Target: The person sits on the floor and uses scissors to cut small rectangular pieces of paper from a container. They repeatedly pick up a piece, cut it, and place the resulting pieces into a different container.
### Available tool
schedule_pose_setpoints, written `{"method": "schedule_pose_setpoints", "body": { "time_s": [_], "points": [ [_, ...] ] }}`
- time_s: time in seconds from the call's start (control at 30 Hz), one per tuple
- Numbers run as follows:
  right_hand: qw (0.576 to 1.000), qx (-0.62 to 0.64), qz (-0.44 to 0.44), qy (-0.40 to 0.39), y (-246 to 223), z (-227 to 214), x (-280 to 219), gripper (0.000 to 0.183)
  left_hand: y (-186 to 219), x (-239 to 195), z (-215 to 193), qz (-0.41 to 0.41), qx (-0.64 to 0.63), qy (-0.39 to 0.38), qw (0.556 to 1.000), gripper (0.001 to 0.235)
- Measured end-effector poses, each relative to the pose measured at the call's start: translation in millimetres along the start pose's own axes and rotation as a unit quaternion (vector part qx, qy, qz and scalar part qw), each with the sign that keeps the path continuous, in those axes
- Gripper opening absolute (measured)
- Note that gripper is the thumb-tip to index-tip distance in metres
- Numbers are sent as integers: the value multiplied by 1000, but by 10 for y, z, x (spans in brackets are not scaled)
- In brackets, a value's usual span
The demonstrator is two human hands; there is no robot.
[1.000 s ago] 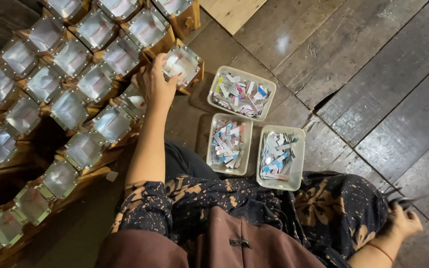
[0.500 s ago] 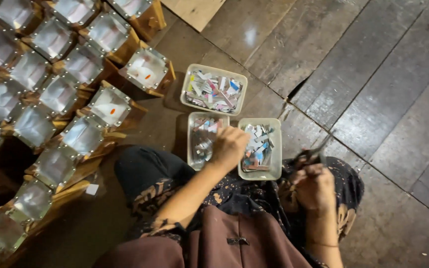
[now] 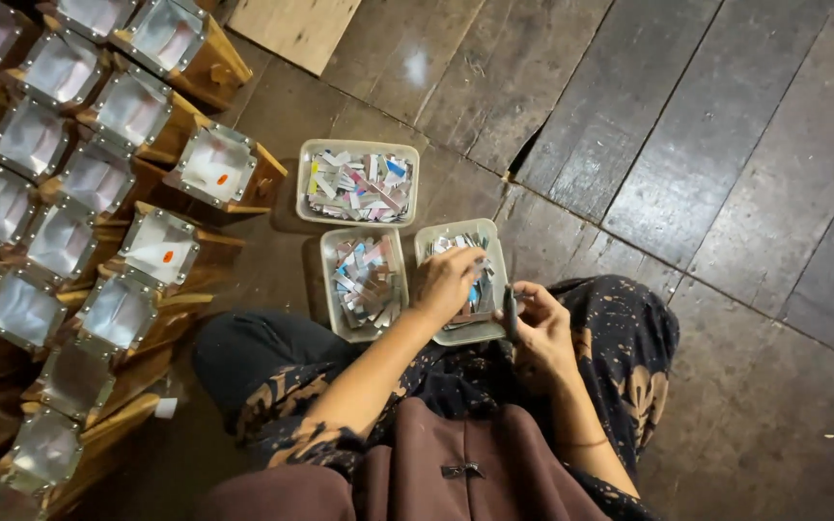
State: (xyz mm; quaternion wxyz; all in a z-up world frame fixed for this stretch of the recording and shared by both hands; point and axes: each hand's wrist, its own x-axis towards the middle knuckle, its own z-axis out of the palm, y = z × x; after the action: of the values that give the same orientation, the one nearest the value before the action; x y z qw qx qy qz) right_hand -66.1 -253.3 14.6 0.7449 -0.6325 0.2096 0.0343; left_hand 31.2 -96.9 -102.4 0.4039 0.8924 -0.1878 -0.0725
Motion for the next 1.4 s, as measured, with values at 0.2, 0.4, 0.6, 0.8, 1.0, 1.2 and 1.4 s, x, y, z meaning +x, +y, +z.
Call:
{"method": "schedule_pose_setpoints", "body": {
  "time_s": [0.2, 0.4, 0.6, 0.8, 1.0, 1.2, 1.4],
  "points": [
    [999, -35, -24, -31, -369, 185, -140, 50, 907, -450, -1219, -147, -237, 13, 960, 37],
    [974, -175, -112, -85, -213, 145, -161, 44, 935, -658, -1268, -182, -286, 48, 940, 21],
    [942, -282, -164, -78, -296, 199, -220, 53, 1014, -692, -1219, -202, -378, 82, 900, 22],
    [958, -221, -159, -92, -305, 176, -180, 54, 971, -680, -1134, -261, -516, 103, 809, 29],
    [952, -231, -175, -98, -225, 170, -148, 55, 824, -727, -951, -220, -489, 90, 839, 28],
    [938, -268, -193, -109, -230, 177, -167, 57, 842, -746, -1010, -210, -448, 79, 865, 25],
    [930, -286, -199, -116, -121, 158, -150, 57, 891, -737, -1099, -181, -403, 80, 894, 19]
  ]
}}
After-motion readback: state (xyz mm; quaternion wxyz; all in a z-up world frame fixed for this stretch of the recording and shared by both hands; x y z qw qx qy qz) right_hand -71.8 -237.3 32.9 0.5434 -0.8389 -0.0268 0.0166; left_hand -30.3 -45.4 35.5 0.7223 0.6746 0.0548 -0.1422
